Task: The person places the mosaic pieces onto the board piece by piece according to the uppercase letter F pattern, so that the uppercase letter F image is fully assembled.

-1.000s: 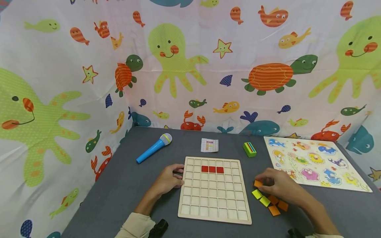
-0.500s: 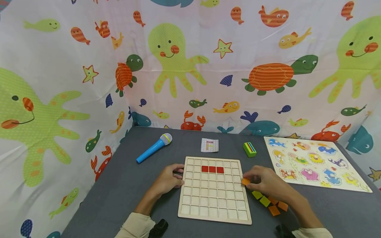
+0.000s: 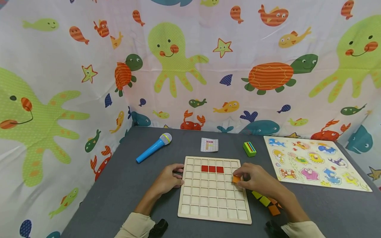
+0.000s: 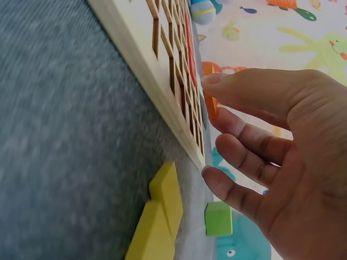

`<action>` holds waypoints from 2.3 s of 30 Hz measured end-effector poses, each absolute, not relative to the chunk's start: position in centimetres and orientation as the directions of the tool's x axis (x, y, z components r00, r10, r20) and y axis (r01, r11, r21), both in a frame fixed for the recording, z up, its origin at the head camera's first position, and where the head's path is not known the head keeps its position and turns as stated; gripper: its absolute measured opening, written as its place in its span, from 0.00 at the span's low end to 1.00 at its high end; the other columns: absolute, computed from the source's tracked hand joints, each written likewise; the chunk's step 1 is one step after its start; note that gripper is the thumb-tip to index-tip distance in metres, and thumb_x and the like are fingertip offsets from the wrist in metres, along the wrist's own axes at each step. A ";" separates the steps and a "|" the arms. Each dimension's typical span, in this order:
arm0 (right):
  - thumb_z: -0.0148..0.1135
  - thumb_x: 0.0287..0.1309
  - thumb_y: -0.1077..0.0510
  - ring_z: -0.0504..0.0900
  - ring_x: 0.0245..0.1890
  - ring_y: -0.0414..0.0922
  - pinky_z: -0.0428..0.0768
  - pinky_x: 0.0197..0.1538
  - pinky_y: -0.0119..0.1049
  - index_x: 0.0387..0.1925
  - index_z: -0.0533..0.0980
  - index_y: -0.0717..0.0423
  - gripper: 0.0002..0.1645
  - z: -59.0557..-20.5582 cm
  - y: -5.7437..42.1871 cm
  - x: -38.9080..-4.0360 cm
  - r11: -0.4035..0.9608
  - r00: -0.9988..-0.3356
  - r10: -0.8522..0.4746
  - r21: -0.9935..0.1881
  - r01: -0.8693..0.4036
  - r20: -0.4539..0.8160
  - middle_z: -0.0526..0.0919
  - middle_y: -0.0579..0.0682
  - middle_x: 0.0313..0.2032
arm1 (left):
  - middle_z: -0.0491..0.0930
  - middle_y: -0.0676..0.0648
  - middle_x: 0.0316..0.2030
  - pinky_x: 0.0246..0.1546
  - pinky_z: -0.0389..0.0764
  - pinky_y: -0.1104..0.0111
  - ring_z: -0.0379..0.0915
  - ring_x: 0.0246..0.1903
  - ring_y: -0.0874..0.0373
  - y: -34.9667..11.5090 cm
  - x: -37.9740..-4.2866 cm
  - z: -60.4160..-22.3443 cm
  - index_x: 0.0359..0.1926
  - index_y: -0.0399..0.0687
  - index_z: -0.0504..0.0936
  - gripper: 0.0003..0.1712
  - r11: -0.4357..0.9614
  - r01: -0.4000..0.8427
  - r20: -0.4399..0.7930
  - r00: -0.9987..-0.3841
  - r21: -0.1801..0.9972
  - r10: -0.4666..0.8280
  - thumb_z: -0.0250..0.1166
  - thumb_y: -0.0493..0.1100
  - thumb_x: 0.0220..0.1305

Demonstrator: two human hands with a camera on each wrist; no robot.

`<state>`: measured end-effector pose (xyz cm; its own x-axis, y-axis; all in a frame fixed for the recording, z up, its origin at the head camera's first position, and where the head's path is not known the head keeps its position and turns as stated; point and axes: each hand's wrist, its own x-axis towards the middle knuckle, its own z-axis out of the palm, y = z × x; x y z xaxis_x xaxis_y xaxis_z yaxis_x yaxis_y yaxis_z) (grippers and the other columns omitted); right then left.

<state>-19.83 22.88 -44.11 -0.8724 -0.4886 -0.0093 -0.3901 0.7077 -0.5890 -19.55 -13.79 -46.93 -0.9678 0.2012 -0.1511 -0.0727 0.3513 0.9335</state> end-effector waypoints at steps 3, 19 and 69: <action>0.76 0.62 0.50 0.75 0.36 0.40 0.74 0.34 0.32 0.53 0.87 0.52 0.20 -44.2 22.4 -20.1 0.704 -0.871 -0.492 -0.591 -0.395 -0.005 0.79 0.42 0.38 | 0.79 0.38 0.57 0.40 0.90 0.59 0.81 0.48 0.51 -13.8 -19.5 -46.9 0.70 0.34 0.75 0.38 0.355 -0.075 -0.152 -0.969 0.932 0.196 0.72 0.25 0.57; 0.74 0.63 0.56 0.78 0.41 0.43 0.80 0.41 0.33 0.52 0.87 0.54 0.17 -44.2 18.8 -21.3 0.669 -0.836 -0.548 -0.598 -0.441 0.003 0.84 0.42 0.44 | 0.79 0.38 0.58 0.40 0.89 0.60 0.81 0.49 0.51 -13.9 -19.6 -46.9 0.70 0.34 0.75 0.37 0.358 -0.074 -0.155 -0.967 0.931 0.202 0.72 0.25 0.59; 0.76 0.64 0.58 0.79 0.48 0.43 0.82 0.55 0.46 0.53 0.88 0.56 0.16 -44.9 12.7 -22.5 0.671 -0.818 -0.575 -0.559 -0.487 0.023 0.84 0.45 0.47 | 0.78 0.37 0.56 0.38 0.89 0.62 0.81 0.46 0.52 -13.9 -19.6 -47.1 0.70 0.33 0.76 0.38 0.313 -0.072 -0.141 -0.969 0.947 0.201 0.72 0.24 0.55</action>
<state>-22.54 12.65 -44.88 -0.8180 -0.5747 0.0227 -0.4870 0.6711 -0.5591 -19.61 -13.87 -47.14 -0.9694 0.2013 -0.1407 -0.0724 0.3135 0.9468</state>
